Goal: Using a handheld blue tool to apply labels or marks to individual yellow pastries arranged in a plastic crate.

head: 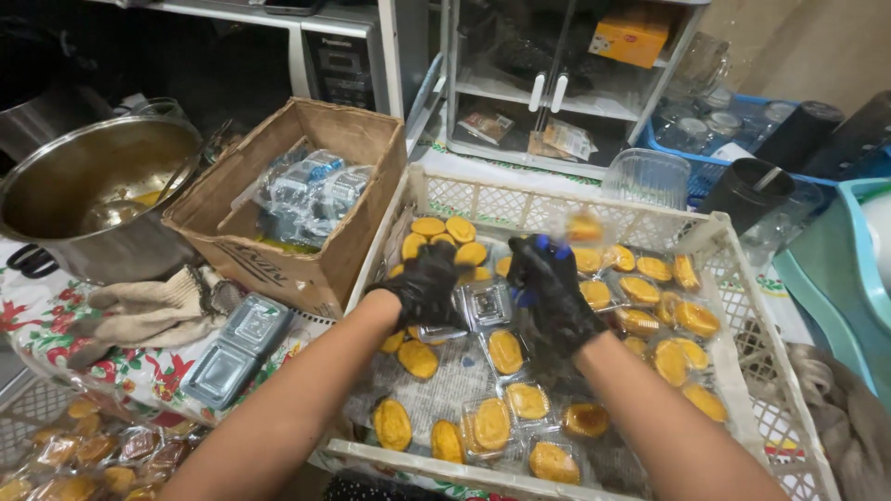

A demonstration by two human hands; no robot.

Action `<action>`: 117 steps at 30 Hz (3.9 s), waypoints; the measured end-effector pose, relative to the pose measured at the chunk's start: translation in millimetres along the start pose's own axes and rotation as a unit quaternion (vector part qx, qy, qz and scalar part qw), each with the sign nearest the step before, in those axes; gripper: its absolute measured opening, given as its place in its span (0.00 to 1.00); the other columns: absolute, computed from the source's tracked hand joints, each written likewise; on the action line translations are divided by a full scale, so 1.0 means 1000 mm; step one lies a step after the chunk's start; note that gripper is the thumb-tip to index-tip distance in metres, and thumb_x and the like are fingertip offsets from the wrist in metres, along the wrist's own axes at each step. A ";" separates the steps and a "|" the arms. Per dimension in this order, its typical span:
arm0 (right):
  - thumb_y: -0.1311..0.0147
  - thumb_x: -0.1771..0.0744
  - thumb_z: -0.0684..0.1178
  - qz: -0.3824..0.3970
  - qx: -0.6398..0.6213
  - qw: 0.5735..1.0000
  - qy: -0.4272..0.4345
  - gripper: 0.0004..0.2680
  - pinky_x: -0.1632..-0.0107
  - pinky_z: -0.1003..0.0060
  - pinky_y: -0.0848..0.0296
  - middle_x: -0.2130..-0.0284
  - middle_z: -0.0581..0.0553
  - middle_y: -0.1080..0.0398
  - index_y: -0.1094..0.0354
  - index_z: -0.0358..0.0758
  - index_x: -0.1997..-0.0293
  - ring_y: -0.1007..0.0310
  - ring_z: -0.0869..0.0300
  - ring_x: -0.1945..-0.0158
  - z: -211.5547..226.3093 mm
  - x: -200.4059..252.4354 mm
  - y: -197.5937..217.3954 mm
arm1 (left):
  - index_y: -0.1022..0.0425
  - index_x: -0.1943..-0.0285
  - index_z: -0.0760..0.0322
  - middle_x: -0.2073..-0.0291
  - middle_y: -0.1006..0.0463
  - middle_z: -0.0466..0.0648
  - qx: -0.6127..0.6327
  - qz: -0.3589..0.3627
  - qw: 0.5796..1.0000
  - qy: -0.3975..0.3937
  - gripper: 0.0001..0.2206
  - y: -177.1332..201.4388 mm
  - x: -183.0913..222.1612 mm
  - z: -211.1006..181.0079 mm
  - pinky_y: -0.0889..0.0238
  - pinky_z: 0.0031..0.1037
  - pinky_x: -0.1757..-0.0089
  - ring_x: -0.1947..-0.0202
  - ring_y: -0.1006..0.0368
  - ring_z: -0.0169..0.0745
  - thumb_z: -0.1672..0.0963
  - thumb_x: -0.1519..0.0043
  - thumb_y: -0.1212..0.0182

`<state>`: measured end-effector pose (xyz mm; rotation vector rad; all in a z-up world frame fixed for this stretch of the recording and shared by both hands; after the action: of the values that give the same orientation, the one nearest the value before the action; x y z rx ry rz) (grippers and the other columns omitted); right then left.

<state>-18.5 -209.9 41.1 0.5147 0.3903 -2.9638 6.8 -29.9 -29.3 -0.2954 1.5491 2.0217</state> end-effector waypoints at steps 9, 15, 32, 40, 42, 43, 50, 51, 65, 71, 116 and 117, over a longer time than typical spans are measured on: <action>0.23 0.46 0.54 0.378 0.366 0.843 -0.108 0.16 0.55 0.56 0.22 0.69 0.38 0.19 0.21 0.38 0.62 0.21 0.51 0.63 0.040 0.023 -0.018 | 0.31 0.35 0.53 0.52 0.20 0.53 0.406 0.138 0.903 0.039 0.25 0.011 0.008 0.027 0.30 0.43 0.47 0.45 0.24 0.58 0.54 0.44 0.43; 0.28 0.43 0.59 0.607 0.468 0.623 -0.158 0.15 0.58 0.61 0.22 0.65 0.47 0.23 0.25 0.44 0.62 0.23 0.57 0.63 0.053 0.064 -0.055 | 0.32 0.32 0.48 0.41 0.24 0.54 0.435 0.265 0.861 -0.001 0.31 0.041 0.008 0.027 0.38 0.45 0.37 0.35 0.33 0.61 0.49 0.47 0.32; 0.38 0.46 0.66 0.670 0.541 0.504 -0.065 0.19 0.57 0.55 0.28 0.62 0.47 0.24 0.31 0.50 0.60 0.25 0.54 0.61 -0.019 0.088 -0.028 | 0.46 0.21 0.48 0.22 0.50 0.44 0.385 0.344 0.856 0.025 0.36 0.055 0.011 0.037 0.65 0.42 0.29 0.23 0.58 0.47 0.38 0.38 0.60; 0.36 0.46 0.64 0.637 0.555 0.526 -0.099 0.19 0.54 0.60 0.23 0.63 0.52 0.22 0.28 0.54 0.55 0.22 0.57 0.56 -0.025 0.075 -0.016 | 0.17 0.55 0.53 0.60 0.16 0.51 0.456 0.154 0.872 0.088 0.13 0.081 0.012 0.032 0.32 0.37 0.45 0.49 0.22 0.51 0.47 0.35 0.44; 0.36 0.46 0.64 0.628 0.558 0.532 -0.108 0.19 0.53 0.61 0.22 0.63 0.53 0.22 0.27 0.55 0.54 0.21 0.58 0.55 -0.024 0.074 -0.012 | 0.16 0.60 0.63 0.67 0.16 0.59 0.487 0.085 0.864 0.092 0.13 0.107 0.008 0.030 0.30 0.38 0.48 0.55 0.19 0.57 0.50 0.36 0.38; 0.36 0.46 0.64 0.620 0.559 0.538 -0.116 0.20 0.53 0.62 0.21 0.63 0.54 0.21 0.27 0.56 0.53 0.20 0.58 0.54 -0.023 0.073 -0.010 | 0.16 0.60 0.58 0.68 0.15 0.52 0.561 0.062 0.815 0.133 0.13 0.111 0.003 0.028 0.30 0.36 0.47 0.54 0.18 0.48 0.49 0.35 0.39; 0.26 0.43 0.54 0.336 0.344 0.875 -0.063 0.18 0.51 0.55 0.19 0.65 0.43 0.19 0.23 0.41 0.53 0.18 0.49 0.58 0.079 0.018 -0.033 | 0.38 0.28 0.64 0.51 0.19 0.64 0.849 0.026 0.483 0.214 0.31 0.105 -0.004 0.032 0.18 0.35 0.58 0.55 0.19 0.52 0.69 0.43 0.43; 0.26 0.43 0.54 0.334 0.345 0.875 -0.062 0.18 0.51 0.55 0.19 0.65 0.43 0.19 0.23 0.41 0.53 0.18 0.49 0.58 0.067 0.010 -0.026 | 0.38 0.28 0.64 0.51 0.19 0.64 0.849 0.026 0.483 0.212 0.31 0.100 -0.004 0.030 0.18 0.35 0.58 0.55 0.19 0.52 0.69 0.43 0.43; 0.31 0.38 0.42 -0.051 0.080 0.995 -0.012 0.07 0.75 0.74 0.33 0.78 0.50 0.28 0.27 0.41 0.64 0.30 0.64 0.81 0.018 -0.013 0.000 | 0.34 0.29 0.67 0.42 0.23 0.66 0.955 0.055 0.237 0.172 0.27 0.114 -0.007 0.022 0.32 0.57 0.44 0.44 0.24 0.63 0.60 0.40 0.41; 0.34 0.35 0.45 -0.006 0.040 0.998 -0.047 0.05 0.79 0.68 0.32 0.80 0.42 0.27 0.25 0.35 0.65 0.32 0.61 0.85 0.034 -0.006 -0.012 | 0.21 0.43 0.71 0.56 0.16 0.57 0.923 0.070 0.282 0.253 0.18 0.130 -0.012 0.014 0.21 0.39 0.58 0.59 0.17 0.51 0.58 0.42 0.32; 0.39 0.43 0.53 0.616 0.525 0.584 -0.068 0.14 0.56 0.52 0.23 0.59 0.44 0.23 0.28 0.48 0.56 0.23 0.47 0.55 0.019 0.097 -0.062 | 0.38 0.39 0.53 0.55 0.20 0.52 0.357 0.223 0.907 -0.033 0.30 0.069 0.015 0.006 0.31 0.47 0.47 0.46 0.24 0.58 0.43 0.46 0.33; 0.39 0.43 0.53 0.613 0.524 0.587 -0.068 0.14 0.56 0.52 0.23 0.59 0.44 0.23 0.28 0.48 0.56 0.23 0.47 0.55 0.016 0.093 -0.060 | 0.38 0.39 0.53 0.55 0.20 0.52 0.355 0.224 0.907 -0.037 0.30 0.056 0.015 0.010 0.31 0.47 0.47 0.46 0.24 0.58 0.43 0.46 0.33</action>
<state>-119.6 -162.4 37.6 0.3312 -1.2866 -1.4640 -35.5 -25.5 12.0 0.4558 2.3215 1.5734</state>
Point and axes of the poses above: each hand's wrist, its own x-axis away from the middle knuckle, its own y-axis out of the back of the hand, z = x × y, the point moved 1 cm from there along -x, towards the middle knuckle
